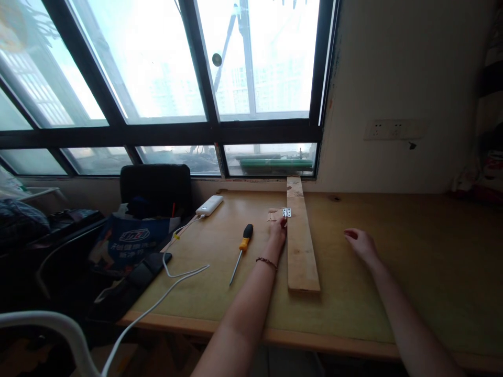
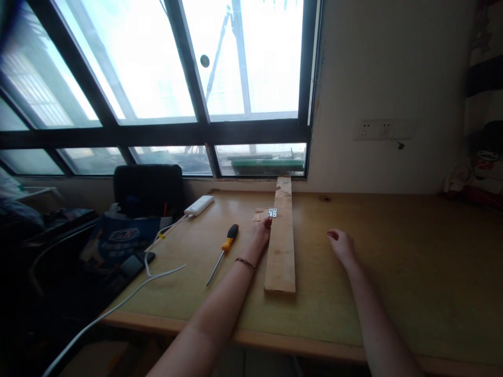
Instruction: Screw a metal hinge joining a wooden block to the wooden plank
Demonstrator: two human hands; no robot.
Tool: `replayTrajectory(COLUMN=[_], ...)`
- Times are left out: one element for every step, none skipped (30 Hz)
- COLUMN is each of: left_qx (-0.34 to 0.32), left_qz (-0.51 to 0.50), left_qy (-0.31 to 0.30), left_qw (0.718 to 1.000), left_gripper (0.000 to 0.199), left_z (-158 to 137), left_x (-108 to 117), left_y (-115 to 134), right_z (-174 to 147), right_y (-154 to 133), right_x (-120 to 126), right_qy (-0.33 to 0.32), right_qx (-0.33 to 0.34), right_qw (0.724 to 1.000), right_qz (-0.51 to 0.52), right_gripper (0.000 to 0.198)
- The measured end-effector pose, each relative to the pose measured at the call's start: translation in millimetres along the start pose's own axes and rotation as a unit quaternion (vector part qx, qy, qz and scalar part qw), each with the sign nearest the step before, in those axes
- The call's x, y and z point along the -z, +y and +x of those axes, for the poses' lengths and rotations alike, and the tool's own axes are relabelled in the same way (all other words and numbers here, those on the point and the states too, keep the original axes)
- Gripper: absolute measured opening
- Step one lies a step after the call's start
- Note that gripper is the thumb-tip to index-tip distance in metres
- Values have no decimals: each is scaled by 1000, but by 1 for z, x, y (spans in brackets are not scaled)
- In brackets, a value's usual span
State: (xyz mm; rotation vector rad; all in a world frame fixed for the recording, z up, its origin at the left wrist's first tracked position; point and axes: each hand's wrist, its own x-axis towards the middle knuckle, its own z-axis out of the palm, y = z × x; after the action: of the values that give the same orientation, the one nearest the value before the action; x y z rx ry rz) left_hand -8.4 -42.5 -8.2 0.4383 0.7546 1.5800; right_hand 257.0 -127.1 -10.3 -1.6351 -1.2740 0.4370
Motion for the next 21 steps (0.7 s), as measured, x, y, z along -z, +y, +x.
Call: replayTrajectory(left_qx=[15,35,50,54,54,54,52,50,48,47,46,48,49,50,50,48,48,48,48,49,49], left_qz=[-7,-16,-25,-31,-36,-41,-46,-49,-51,-51,-51,-50,-49,-49,-49,-50,-51,-50,-48,-46,-43], left_qy=[-11,-23,-35,-39,-41,-43,-44,-44,-43,-39,-36,-31,-28,-25,-24,-25,-27,-25,-22,-17,-12], left_qw=[1000,999,998,997,997,997,997,997,997,997,997,997,997,997,997,997,997,997,997,998,998], left_gripper=[7,7,7,7,7,7,8,9,9,10,9,9,8,8,8,7,7,6,5,5,5], left_z=[0,1,1,1,2,2,2,3,3,3,4,4,4,4,4,3,3,2,1,0,-1], left_x=[0,1,1,1,1,1,1,1,1,1,1,1,0,0,0,-1,-1,-2,-2,-2,-3], left_y=[0,0,0,0,0,0,0,0,0,0,0,1,1,2,2,3,3,4,4,4,5], right_z=[-1,-2,-3,-3,-2,1,4,8,13,17,22,26,29,31,33,34,34,34,33,33,32], right_y=[-7,-15,-24,-34,-45,-55,-66,-77,-87,-95,-102,-108,-112,-114,-115,-115,-115,-114,-113,-112,-112], right_x=[-5,-11,-18,-26,-35,-45,-56,-67,-80,-92,-104,-116,-126,-135,-142,-146,-149,-150,-150,-149,-148], right_qy=[-6,-17,-29,-39,-48,-61,-72,-78,-82,-89,-94,-99,-99,-96,-93,-93,-94,-95,-95,-93,-90], right_qx=[-3,-10,-17,-23,-25,-24,-16,-4,13,28,39,46,54,66,79,95,110,122,132,139,143], right_qw=[998,990,979,967,958,952,947,946,946,948,951,956,962,969,975,980,983,985,985,985,985], right_qz=[68,139,201,249,281,300,311,316,314,305,292,273,248,218,184,147,112,79,52,32,17], right_gripper=[17,20,24,27,28,29,29,29,28,28,28,28,27,25,23,21,18,16,14,13,12])
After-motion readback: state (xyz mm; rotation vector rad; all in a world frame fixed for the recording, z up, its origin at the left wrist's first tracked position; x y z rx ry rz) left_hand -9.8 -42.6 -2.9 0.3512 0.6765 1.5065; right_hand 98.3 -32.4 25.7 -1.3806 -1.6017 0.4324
